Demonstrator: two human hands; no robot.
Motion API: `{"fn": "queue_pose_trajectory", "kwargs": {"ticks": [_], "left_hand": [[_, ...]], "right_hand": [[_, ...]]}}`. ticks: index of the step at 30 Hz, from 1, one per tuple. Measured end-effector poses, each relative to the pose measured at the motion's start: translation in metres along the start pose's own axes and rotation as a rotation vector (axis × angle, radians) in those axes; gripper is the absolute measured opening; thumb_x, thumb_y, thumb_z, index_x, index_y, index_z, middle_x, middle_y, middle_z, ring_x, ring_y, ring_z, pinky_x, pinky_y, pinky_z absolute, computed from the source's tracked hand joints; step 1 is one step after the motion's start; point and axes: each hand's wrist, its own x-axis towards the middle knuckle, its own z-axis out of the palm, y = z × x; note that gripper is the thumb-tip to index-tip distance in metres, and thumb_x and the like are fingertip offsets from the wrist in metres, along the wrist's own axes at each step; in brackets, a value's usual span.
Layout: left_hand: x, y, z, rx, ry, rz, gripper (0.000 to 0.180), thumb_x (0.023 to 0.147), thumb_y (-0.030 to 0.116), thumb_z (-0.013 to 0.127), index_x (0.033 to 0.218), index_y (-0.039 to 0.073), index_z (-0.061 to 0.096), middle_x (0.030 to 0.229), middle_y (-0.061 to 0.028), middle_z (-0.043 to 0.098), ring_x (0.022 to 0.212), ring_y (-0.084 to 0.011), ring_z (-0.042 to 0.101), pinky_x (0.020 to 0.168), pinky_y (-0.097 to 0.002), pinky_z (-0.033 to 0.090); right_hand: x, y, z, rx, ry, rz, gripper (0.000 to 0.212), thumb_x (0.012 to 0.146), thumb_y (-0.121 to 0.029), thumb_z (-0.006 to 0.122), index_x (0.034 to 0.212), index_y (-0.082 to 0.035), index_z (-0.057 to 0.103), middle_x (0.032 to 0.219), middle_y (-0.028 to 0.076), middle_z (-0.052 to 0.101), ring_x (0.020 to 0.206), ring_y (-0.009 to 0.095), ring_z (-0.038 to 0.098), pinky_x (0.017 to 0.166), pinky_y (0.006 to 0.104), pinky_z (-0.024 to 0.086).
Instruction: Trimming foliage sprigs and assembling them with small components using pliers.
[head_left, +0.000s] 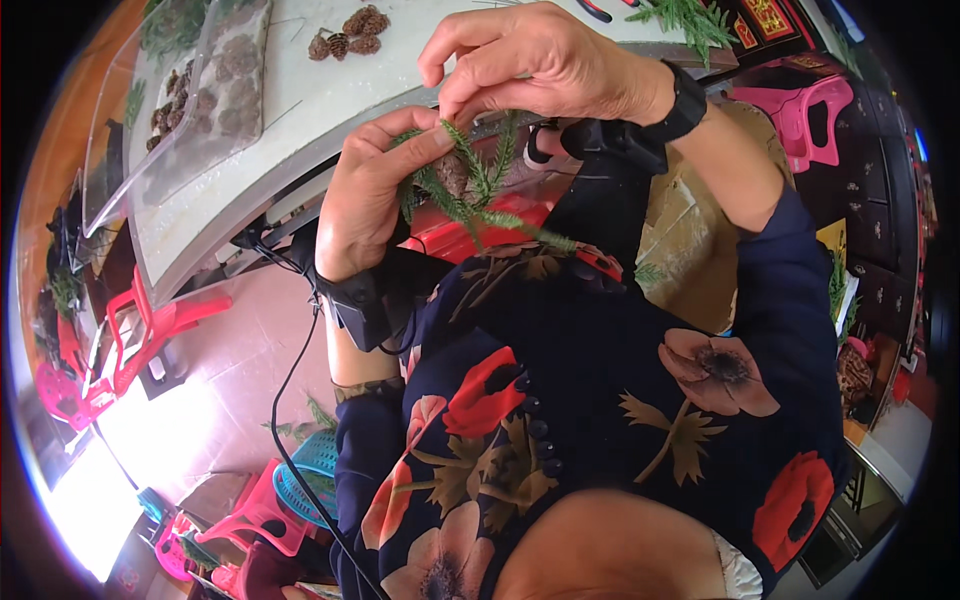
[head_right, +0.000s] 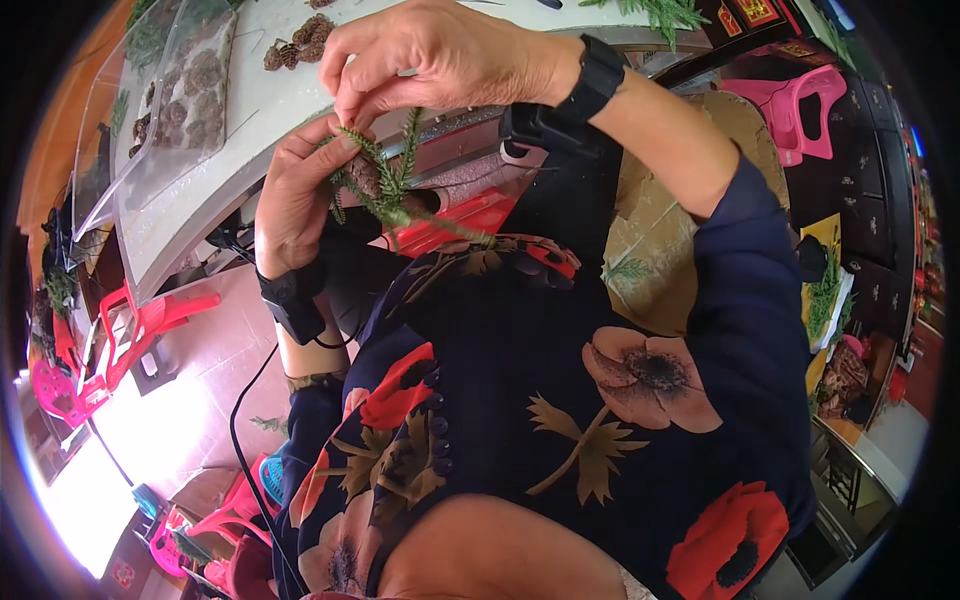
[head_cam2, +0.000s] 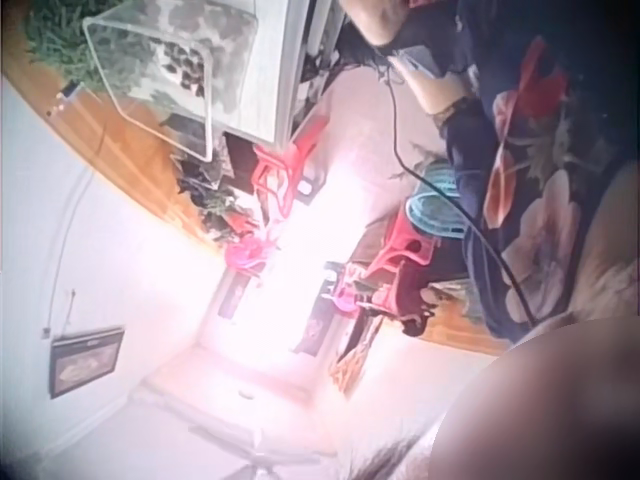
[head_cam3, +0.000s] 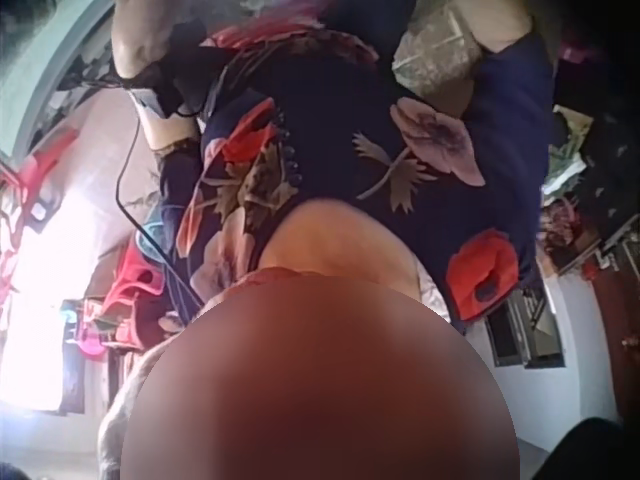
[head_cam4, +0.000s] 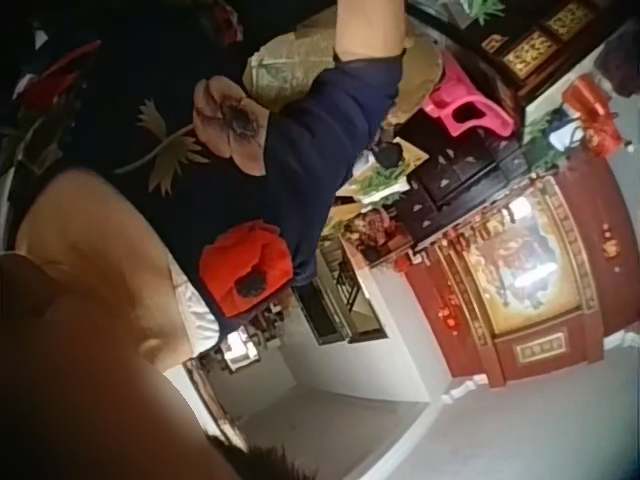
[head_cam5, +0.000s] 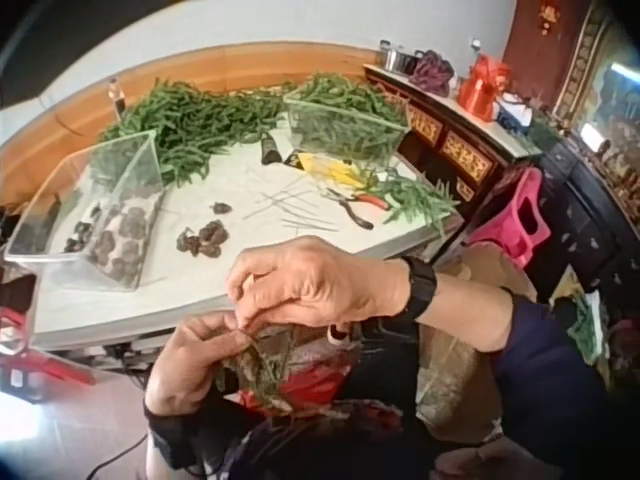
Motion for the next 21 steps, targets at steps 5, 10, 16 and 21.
{"fn": "queue_pose_trajectory", "kwargs": {"ticks": [5,10,16,21], "left_hand": [[-0.006,0.004,0.001,0.145,-0.043,-0.029,0.014,0.085,0.006,0.061,0.095,-0.003,0.063,0.081,-0.0037,0.064,0.070,-0.0090,0.058,0.067,-0.0227,0.047],[-0.003,-0.012,0.010,0.529,0.104,0.131,0.010,0.085,0.007,0.062,0.085,-0.003,0.064,0.080,-0.0032,0.065,0.067,-0.0097,0.059,0.062,-0.0216,0.046],[-0.006,-0.022,0.008,0.588,0.302,0.333,0.010,0.085,0.007,0.062,0.083,-0.003,0.064,0.081,-0.0021,0.065,0.070,-0.0082,0.059,0.062,-0.0209,0.045],[-0.014,-0.008,-0.004,-0.004,0.089,0.093,0.009,0.086,0.007,0.061,0.086,-0.002,0.063,0.084,-0.0029,0.065,0.072,-0.0061,0.058,0.065,-0.0191,0.045]], "right_hand": [[0.006,-0.007,0.001,-0.531,-0.295,0.023,0.006,0.080,-0.006,0.066,0.084,-0.002,0.063,0.094,0.009,0.060,0.077,0.028,0.060,0.067,0.0339,0.046],[0.003,-0.005,0.018,-0.447,-0.302,0.478,0.012,0.084,-0.011,0.064,0.086,0.001,0.061,0.083,0.006,0.059,0.066,0.018,0.060,0.060,0.0269,0.049],[0.004,-0.006,0.015,-0.358,-0.235,0.710,0.015,0.087,-0.013,0.059,0.089,0.002,0.061,0.087,0.007,0.062,0.072,0.015,0.067,0.060,0.0214,0.053],[0.006,0.006,0.011,-0.318,-0.058,-0.100,0.011,0.084,-0.012,0.060,0.093,-0.006,0.061,0.093,0.006,0.059,0.080,0.026,0.059,0.068,0.0345,0.046]]}}
